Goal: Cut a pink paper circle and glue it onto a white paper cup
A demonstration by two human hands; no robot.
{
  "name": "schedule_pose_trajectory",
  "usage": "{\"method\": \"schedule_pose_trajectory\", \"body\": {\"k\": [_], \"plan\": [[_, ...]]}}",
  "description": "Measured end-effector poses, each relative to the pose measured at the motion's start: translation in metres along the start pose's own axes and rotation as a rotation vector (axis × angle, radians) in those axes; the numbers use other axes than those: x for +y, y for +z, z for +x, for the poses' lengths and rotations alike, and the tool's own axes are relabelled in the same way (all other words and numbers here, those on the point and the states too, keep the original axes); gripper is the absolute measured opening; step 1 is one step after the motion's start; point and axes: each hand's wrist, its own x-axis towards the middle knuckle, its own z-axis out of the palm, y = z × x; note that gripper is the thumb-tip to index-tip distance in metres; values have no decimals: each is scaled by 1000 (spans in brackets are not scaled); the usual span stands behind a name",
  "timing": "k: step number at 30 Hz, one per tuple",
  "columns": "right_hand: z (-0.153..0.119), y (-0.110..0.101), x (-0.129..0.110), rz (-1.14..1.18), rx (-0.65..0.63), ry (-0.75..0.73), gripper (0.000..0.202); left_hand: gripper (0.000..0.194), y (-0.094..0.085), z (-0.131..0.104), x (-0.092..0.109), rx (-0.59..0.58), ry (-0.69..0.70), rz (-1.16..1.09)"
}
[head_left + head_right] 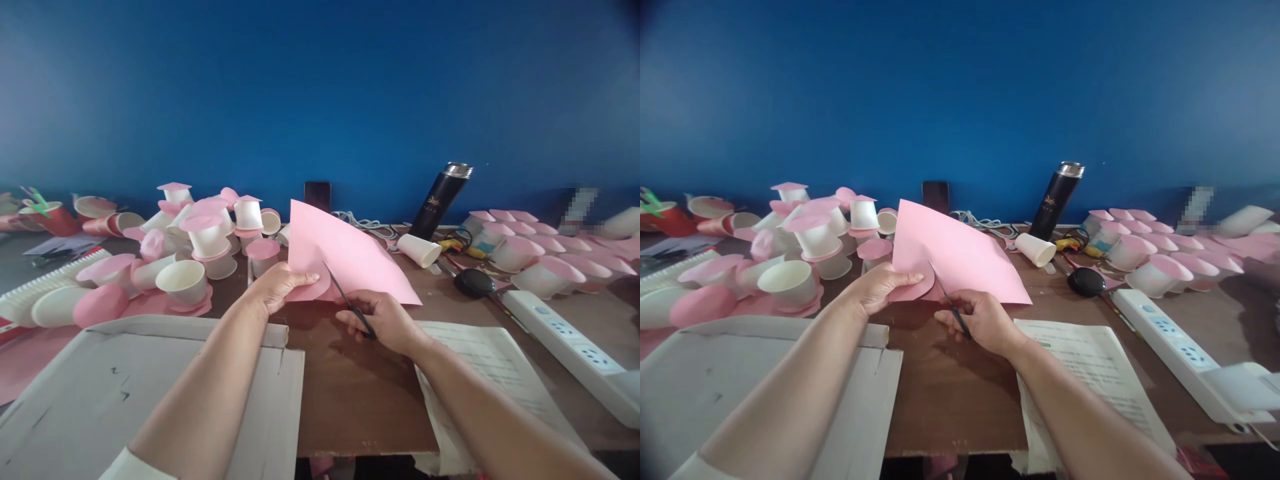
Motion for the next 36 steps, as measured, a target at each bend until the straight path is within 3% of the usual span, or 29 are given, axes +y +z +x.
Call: {"method": "schedule_pose_trajectory", "body": {"k": [11, 24, 36], "plan": [[-1, -4, 0, -71, -59, -52, 76, 41, -8, 5, -6, -7, 1, 69], [-2, -8, 0, -166, -86, -75, 41, 42, -8, 0, -1, -50, -47, 126], [-1, -11, -1, -194, -46, -70, 37, 43, -14, 2, -2, -78, -37, 123]]}}
